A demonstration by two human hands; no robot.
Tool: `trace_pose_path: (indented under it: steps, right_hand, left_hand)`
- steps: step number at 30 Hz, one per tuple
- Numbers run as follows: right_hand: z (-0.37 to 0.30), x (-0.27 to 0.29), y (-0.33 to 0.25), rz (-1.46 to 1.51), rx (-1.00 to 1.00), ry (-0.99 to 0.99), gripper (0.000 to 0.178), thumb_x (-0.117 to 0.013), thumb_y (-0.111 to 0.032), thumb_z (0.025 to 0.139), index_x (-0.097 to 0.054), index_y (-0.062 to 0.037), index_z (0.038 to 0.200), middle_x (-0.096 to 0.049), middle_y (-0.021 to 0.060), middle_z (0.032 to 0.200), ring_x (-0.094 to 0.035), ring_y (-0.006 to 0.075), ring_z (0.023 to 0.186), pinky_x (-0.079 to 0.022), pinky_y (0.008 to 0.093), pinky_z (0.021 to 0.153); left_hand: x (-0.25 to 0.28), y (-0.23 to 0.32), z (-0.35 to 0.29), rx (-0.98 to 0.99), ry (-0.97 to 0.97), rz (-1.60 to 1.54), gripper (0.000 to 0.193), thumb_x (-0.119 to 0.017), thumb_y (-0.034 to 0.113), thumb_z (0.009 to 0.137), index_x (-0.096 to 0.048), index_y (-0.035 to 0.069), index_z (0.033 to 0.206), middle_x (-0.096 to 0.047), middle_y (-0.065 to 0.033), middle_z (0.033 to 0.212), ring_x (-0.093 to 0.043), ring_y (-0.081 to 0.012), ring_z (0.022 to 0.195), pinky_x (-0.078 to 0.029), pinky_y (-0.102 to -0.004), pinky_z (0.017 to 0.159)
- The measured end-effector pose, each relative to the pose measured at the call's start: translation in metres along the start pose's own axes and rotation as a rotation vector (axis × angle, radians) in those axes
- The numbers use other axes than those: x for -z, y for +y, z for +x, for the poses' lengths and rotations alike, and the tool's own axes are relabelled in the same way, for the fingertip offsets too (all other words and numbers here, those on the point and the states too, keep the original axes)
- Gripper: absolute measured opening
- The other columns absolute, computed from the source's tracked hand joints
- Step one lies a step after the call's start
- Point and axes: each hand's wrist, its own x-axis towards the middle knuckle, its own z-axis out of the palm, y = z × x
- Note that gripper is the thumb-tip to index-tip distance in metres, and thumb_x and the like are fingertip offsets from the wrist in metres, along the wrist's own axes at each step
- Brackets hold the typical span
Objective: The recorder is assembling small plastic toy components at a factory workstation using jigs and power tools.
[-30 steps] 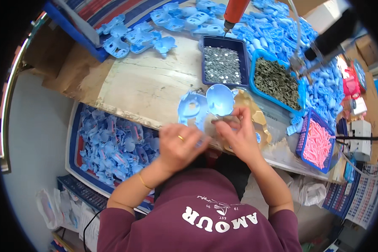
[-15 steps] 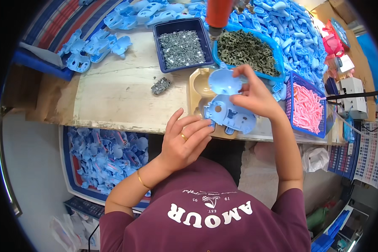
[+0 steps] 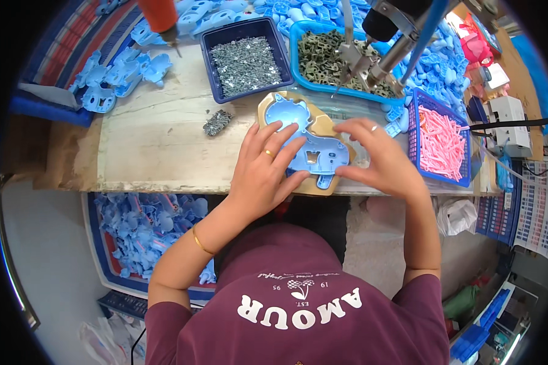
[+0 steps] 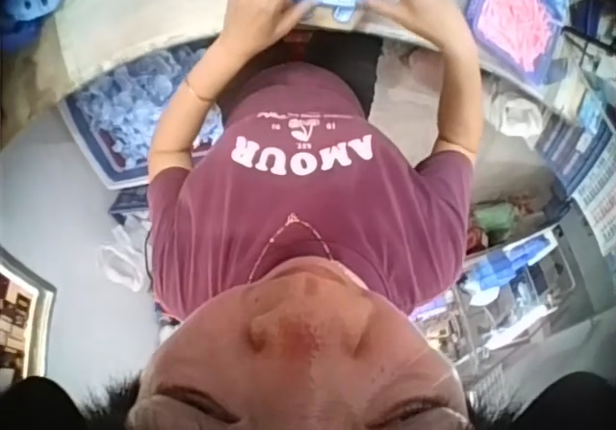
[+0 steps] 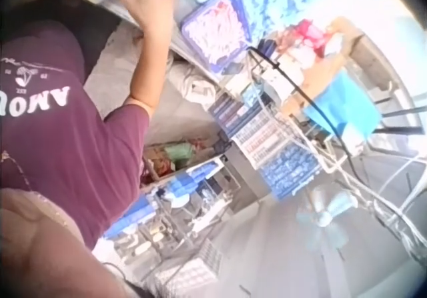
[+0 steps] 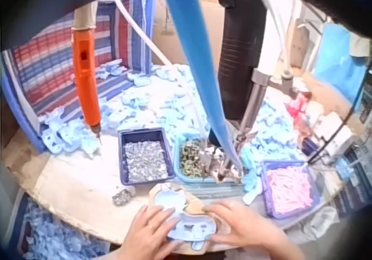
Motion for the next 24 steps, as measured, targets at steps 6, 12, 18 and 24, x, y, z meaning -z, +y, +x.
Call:
trace_pose_path:
  steps: [6, 12, 18, 24]
  right_hand:
    - [-0.021, -0.016, 0.001, 0.035, -0.027, 0.025, 0.058, -0.083, -0.015, 0.074, -0.062, -0.0051, 0.127, -0.06, 0.014, 0.118, -0.061, 0.0318, 0.104, -0.051, 0.0401, 0.09]
    - [-0.025, -0.017, -0.002, -0.027, -0.03, 0.062, 0.057, -0.082, -0.019, 0.078, -0.064, -0.0061, 0.13, -0.061, 0.0123, 0.115, -0.062, 0.0303, 0.101, -0.051, 0.0396, 0.088]
    - [-0.024, -0.019, -0.011, -0.227, 0.004, 0.059, 0.053, -0.079, -0.023, 0.082, -0.063, -0.007, 0.131, -0.061, 0.0112, 0.115, -0.061, 0.0301, 0.104, -0.049, 0.0404, 0.088]
    - [-0.026, -0.025, -0.014, -0.238, -0.087, 0.027, 0.046, -0.077, -0.02, 0.084, -0.065, -0.0044, 0.126, -0.062, 0.0113, 0.114, -0.061, 0.0304, 0.104, -0.049, 0.0415, 0.087]
  left_hand:
    - [-0.015, 0.006, 0.016, -0.029, -0.097, 0.0, 0.064, -0.077, 0.034, 0.082, -0.057, 0.007, 0.136, -0.053, -0.0105, 0.145, -0.043, -0.0354, 0.137, -0.03, -0.0549, 0.117]
    - [-0.018, 0.011, 0.02, -0.053, -0.13, 0.061, 0.065, -0.076, 0.035, 0.083, -0.056, 0.004, 0.136, -0.055, -0.0106, 0.141, -0.048, -0.0346, 0.131, -0.034, -0.0517, 0.114]
    - [-0.018, 0.011, 0.023, -0.066, -0.162, 0.125, 0.062, -0.072, 0.037, 0.087, -0.057, 0.002, 0.135, -0.056, -0.0114, 0.139, -0.051, -0.0315, 0.129, -0.038, -0.0487, 0.112]
    - [-0.022, 0.011, 0.024, -0.09, -0.159, 0.139, 0.065, -0.078, 0.031, 0.079, -0.059, 0.002, 0.134, -0.057, -0.0097, 0.138, -0.053, -0.0325, 0.122, -0.044, -0.0456, 0.104]
